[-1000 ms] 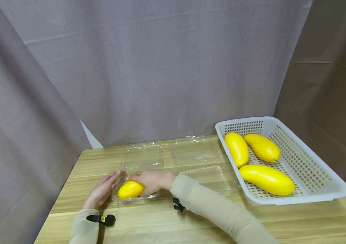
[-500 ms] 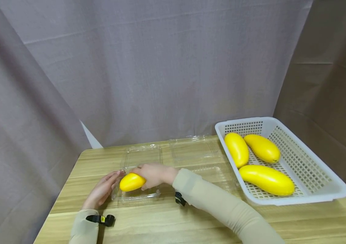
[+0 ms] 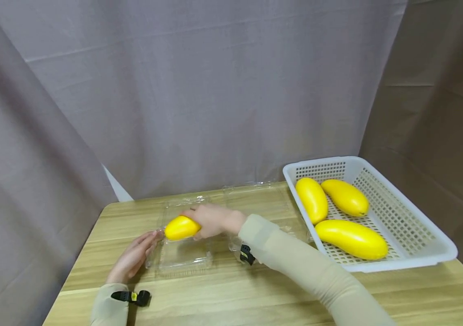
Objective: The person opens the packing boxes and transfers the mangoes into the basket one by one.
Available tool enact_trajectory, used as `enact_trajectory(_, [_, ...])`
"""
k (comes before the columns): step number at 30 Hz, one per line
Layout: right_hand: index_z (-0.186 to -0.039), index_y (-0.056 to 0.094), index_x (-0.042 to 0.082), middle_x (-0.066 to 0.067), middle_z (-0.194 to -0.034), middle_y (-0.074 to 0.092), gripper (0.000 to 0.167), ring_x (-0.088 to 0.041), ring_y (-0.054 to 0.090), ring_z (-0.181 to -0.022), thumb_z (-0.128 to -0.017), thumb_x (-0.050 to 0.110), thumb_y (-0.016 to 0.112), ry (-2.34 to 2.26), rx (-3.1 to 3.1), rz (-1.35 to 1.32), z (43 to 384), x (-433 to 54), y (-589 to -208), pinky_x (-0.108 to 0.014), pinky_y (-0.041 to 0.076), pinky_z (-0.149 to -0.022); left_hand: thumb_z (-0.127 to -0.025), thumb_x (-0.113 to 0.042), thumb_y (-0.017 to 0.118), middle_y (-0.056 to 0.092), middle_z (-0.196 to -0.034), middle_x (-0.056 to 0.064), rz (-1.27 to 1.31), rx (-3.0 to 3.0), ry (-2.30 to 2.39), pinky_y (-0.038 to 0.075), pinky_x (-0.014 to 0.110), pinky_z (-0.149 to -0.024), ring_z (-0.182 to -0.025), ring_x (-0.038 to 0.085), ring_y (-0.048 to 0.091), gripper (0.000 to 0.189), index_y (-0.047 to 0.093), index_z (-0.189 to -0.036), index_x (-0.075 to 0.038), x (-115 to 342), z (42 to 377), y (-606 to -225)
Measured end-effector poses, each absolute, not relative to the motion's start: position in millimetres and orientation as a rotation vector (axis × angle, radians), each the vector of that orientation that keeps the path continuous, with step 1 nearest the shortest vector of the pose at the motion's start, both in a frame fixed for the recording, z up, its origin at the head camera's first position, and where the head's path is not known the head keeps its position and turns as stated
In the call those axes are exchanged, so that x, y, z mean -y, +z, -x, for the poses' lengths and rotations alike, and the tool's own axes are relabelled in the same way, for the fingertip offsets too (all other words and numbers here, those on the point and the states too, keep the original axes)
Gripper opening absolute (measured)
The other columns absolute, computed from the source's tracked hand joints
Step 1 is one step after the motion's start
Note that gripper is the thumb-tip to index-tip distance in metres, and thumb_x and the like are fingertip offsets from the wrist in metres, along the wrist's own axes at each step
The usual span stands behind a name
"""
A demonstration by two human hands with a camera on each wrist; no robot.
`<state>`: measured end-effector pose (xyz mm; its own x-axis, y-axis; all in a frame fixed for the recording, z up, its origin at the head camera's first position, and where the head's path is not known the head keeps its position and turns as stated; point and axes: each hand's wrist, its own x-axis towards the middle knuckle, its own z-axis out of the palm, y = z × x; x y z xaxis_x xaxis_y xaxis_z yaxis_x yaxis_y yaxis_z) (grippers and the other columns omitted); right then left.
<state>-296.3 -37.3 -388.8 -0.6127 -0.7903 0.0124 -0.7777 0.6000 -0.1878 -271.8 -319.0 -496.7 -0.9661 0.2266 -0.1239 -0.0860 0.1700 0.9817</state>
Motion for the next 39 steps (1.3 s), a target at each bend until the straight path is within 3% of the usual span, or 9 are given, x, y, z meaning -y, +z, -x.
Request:
enact_trajectory(9, [-0.154, 0.041, 0.019, -0.003, -0.138, 0.059, 0.079, -0.018, 0.060, -0.117, -0.086, 0.026, 0.081, -0.294, -2.768, 1.298, 292.5, 29.3, -375.8, -0.036, 0.049, -0.102, -0.110, -0.036, 0.040, 0.033, -0.156, 0.029, -0.148, -2.197, 1.869, 0.011, 0.050, -0.124, -0.149, 0.040, 0.022, 0.062, 0.033, -0.150, 0.011, 319.1, 270.0, -495.0])
enact_trajectory(19, [-0.152, 0.044, 0.018, -0.003, -0.135, 0.061, 0.074, -0.018, 0.062, -0.110, -0.086, 0.023, 0.078, -0.336, -2.787, 1.289, 293.5, 2.5, -353.0, -0.037, 0.051, -0.097, -0.110, -0.034, 0.039, 0.032, -0.156, 0.030, -0.167, -2.204, 1.860, 0.012, 0.048, -0.123, -0.149, 0.041, 0.022, 0.061, 0.031, -0.150, 0.012, 317.8, 270.9, -493.5])
enact_trajectory(26, [-0.152, 0.044, 0.016, -0.008, -0.138, 0.059, 0.077, -0.026, 0.062, -0.115, -0.084, 0.026, 0.080, -0.294, -2.877, 1.193, 301.8, -34.3, -342.1, -0.044, 0.051, -0.098, -0.111, -0.036, 0.036, 0.030, -0.157, 0.030, -0.182, -2.203, 1.845, 0.008, 0.052, -0.123, -0.149, 0.042, 0.019, 0.063, 0.031, -0.150, 0.012, 318.2, 269.4, -494.2])
enact_trajectory(39, [-0.152, 0.041, 0.006, -0.018, -0.144, 0.053, 0.078, -0.035, 0.057, -0.123, -0.085, 0.022, 0.077, -0.355, -2.995, 0.977, 306.7, -131.5, -326.6, -0.053, 0.047, -0.103, -0.111, -0.037, 0.036, 0.031, -0.157, 0.029, -0.167, -2.211, 1.839, 0.012, 0.049, -0.123, -0.149, 0.040, 0.022, 0.064, 0.031, -0.150, 0.013, 318.0, 269.6, -494.4])
